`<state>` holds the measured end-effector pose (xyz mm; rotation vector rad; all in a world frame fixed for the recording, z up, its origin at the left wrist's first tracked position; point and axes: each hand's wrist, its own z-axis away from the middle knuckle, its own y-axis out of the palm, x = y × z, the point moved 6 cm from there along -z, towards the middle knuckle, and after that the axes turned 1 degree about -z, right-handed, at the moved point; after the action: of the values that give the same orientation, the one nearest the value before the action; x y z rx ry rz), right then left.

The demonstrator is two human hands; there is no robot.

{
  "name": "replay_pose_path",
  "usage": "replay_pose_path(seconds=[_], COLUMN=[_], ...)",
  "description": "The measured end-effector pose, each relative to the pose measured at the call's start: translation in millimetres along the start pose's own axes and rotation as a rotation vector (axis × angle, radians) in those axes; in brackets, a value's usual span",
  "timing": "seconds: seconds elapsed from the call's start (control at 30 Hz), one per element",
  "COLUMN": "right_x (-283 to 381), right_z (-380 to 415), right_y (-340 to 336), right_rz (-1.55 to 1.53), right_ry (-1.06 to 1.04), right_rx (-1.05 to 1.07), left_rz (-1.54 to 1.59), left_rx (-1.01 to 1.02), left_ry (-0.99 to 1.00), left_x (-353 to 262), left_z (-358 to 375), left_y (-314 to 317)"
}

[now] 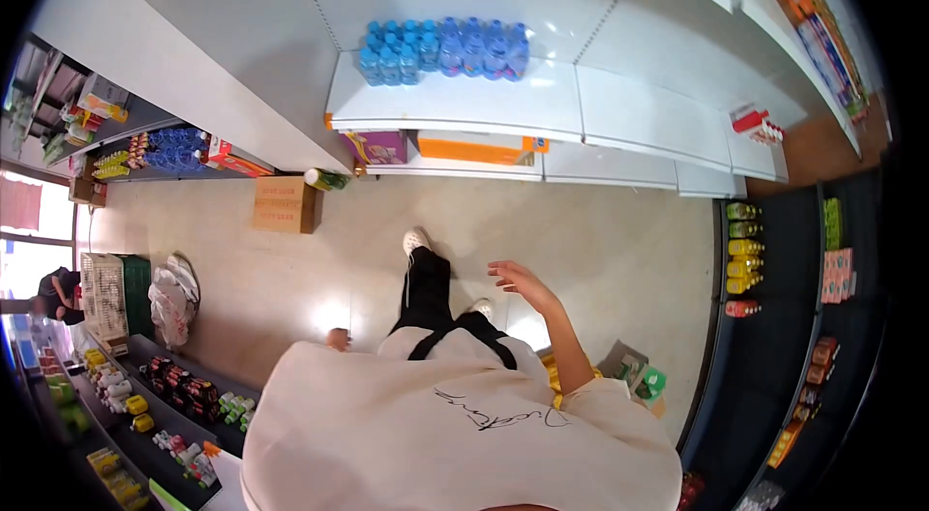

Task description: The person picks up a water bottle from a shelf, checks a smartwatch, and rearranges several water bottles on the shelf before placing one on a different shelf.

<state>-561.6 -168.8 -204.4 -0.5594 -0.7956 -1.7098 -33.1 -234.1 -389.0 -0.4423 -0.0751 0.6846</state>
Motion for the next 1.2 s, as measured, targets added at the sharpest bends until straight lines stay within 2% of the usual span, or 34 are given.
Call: replay_pose_path(seconds=[0.07, 0.1, 0.13, 0.17, 0.23, 0.27, 0.33, 0.4, 0.47, 0.6, 0.67, 0.8, 0.9, 1.03, 1.1, 1.2], right_x=[15, 20, 29, 42, 67, 80, 108, 133, 154, 196, 207, 263, 297, 343, 360, 378], right_z=[-48, -76, -102, -124, -166, -186, -226, -262, -298, -365, -396, -457, -517, -566, -610, -628], right_y=[7, 16, 27, 35, 50, 57, 63, 65, 63, 50, 37, 7, -19, -47, -63, -55], right_rz=[0.103, 0.142, 0.182, 0.188, 0.215, 0.209, 0.279, 0.353, 0.44, 0.423, 0.496, 0.468, 0.572, 0.621, 0.748, 0.871], right_ry=[0.034, 0.068, 0.103, 0.126, 0.128, 0.117, 0.118, 0.121, 0.063, -0.147, -0.074, -0.185, -0.272, -0.281, -0.548, -0.605], right_rx=[0.017, 0.025, 0.033, 0.017, 0.025, 0.023, 0.021, 0.02, 0.0, 0.009, 0.02, -0.038, -0.117, -0.112, -0.105, -0.058], left_rz=[-0.047, -0.102, -0.751, -0.456, -0.336, -0.242, -0.287, -0.088, -0.091, -0.081, -0.108, -0.134, -0.063, -0.095, -0.095, -0.093], left_rx=[0.048, 0.058, 0.114, 0.073, -0.052, -0.046, -0.013, 0.0, -0.07, -0.153, -0.283, -0.299, -0.383, -0.533, -0.691, -0.733], left_ry=[0.1, 0.213, 0.778, 0.8, 0.836, 0.827, 0.839, 0.974, 0.992, 1.014, 1.062, 1.045, 1.041, 1.007, 1.079, 1.123], left_x=[-50, -85, -132, -176, -264, -306, -377, -430, -471, -547, -574, -652, -700, -766, -793, -825], left_z=[-9, -13, -48, -34, -15, 8, 22, 22, 10, -14, -11, 8, 2, 6, 2, -10], left_y=[16, 22, 35, 27, 18, 4, -15, -33, -51, -91, -111, -149, -164, -180, -182, -184])
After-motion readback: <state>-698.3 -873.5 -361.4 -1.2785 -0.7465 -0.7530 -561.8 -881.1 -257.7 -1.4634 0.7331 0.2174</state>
